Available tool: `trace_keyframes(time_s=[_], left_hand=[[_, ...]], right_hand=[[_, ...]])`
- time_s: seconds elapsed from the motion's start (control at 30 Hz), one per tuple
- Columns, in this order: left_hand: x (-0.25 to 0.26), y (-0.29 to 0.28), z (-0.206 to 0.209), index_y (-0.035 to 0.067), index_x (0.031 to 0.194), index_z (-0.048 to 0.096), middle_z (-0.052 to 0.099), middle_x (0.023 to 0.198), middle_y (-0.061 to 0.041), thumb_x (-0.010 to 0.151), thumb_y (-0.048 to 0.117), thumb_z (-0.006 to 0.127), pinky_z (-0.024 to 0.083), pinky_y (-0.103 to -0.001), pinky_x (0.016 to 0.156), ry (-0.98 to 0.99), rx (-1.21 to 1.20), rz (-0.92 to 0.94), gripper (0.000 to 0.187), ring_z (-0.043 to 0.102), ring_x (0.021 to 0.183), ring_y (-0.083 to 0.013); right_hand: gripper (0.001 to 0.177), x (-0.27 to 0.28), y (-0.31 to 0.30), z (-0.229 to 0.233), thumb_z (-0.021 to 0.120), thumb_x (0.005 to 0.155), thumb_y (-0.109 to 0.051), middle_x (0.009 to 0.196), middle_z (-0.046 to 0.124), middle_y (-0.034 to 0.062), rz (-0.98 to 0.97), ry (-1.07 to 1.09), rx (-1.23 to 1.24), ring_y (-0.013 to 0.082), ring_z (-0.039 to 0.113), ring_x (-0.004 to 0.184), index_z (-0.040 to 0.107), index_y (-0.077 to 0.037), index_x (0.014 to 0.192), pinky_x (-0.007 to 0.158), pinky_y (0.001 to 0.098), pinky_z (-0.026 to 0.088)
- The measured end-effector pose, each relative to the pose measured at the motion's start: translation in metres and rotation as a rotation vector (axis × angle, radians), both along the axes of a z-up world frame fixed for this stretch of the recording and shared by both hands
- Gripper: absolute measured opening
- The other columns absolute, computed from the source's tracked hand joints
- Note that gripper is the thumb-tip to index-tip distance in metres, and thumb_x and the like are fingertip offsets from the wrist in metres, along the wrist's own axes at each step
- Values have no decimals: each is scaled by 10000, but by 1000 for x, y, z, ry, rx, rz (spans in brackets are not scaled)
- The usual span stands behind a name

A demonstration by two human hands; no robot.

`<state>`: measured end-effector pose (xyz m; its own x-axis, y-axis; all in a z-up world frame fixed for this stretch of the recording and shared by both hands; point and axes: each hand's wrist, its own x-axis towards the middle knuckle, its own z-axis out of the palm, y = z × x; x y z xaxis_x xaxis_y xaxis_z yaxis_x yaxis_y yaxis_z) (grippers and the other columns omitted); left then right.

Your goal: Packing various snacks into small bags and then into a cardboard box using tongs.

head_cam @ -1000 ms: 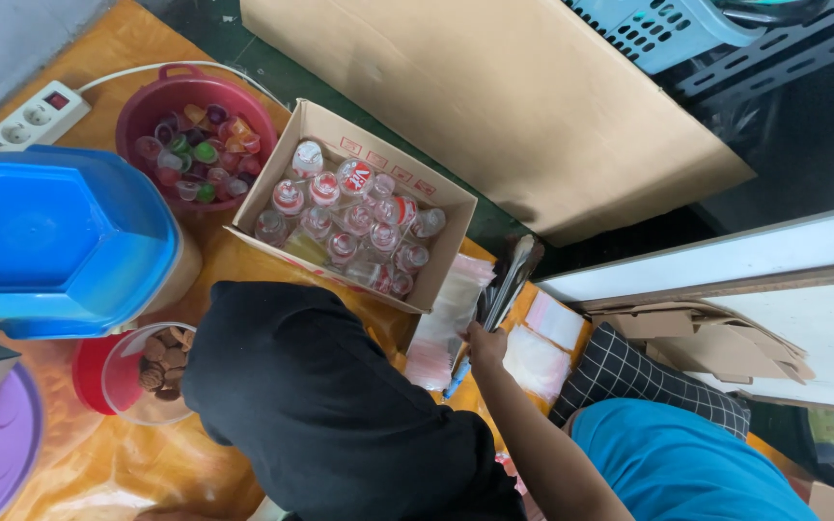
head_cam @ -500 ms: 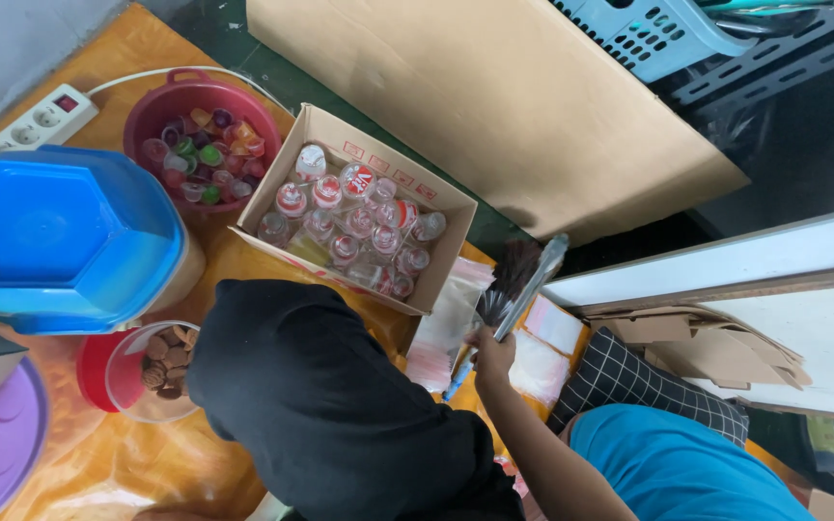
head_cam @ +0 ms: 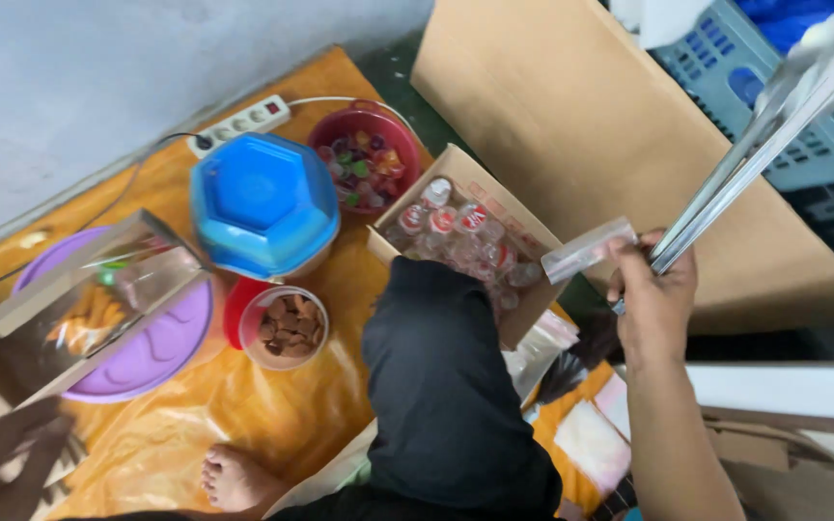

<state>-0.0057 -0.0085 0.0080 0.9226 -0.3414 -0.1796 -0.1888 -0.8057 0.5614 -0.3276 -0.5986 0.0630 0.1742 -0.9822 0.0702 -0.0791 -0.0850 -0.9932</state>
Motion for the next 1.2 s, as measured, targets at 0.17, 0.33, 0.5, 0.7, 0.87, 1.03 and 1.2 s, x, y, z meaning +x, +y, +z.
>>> trace_keyframes(time_s=[0.17,0.33,0.5,0.7,0.87,1.03,1.2], left_hand=[[-72,-133,99,76,1208,717,782,1188,-34,959,201,624,545,-296,974,-149,-279,-255,294,746,1063,-135],[-88,-217,149,56,1310,609,655,1124,-96,956,427,638,542,-404,870,-212,-438,-441,513,705,1017,-258],[-74,-242,154,77,1187,669,690,1076,-100,887,375,725,565,-507,792,-260,-324,-391,427,727,922,-350],[-47,-243,108,153,1015,697,722,824,-48,922,261,716,603,-420,724,-189,-332,-232,143,757,809,-288],[-31,-241,98,181,877,663,700,743,-9,943,270,686,597,-336,639,-212,-433,-119,113,742,712,-224],[-21,-246,89,104,870,617,674,737,-136,919,159,694,585,-431,582,-284,-539,-91,107,731,693,-352],[-16,-251,73,109,867,607,656,752,-106,898,130,718,595,-414,617,-314,-505,-87,118,732,714,-324]], right_hand=[[285,105,63,76,773,895,-36,761,628,44,383,53,29,90,498,466,522,-142,979,375,219,369],[290,178,136,94,779,899,-106,617,574,-16,831,207,77,74,667,579,497,-162,931,344,252,356],[271,206,161,80,801,848,-97,656,609,65,953,133,52,104,484,377,544,-81,932,334,244,381],[293,235,173,86,821,824,-97,713,677,138,985,92,8,91,493,332,587,-6,974,315,205,400],[344,254,186,96,856,829,-175,733,698,148,988,135,-21,91,506,316,600,-5,982,308,208,405],[298,276,190,77,841,795,-129,732,707,155,982,169,1,112,482,297,611,-11,943,302,214,391],[347,283,191,57,854,812,-179,728,661,138,965,182,50,116,507,311,605,11,960,311,220,401]])
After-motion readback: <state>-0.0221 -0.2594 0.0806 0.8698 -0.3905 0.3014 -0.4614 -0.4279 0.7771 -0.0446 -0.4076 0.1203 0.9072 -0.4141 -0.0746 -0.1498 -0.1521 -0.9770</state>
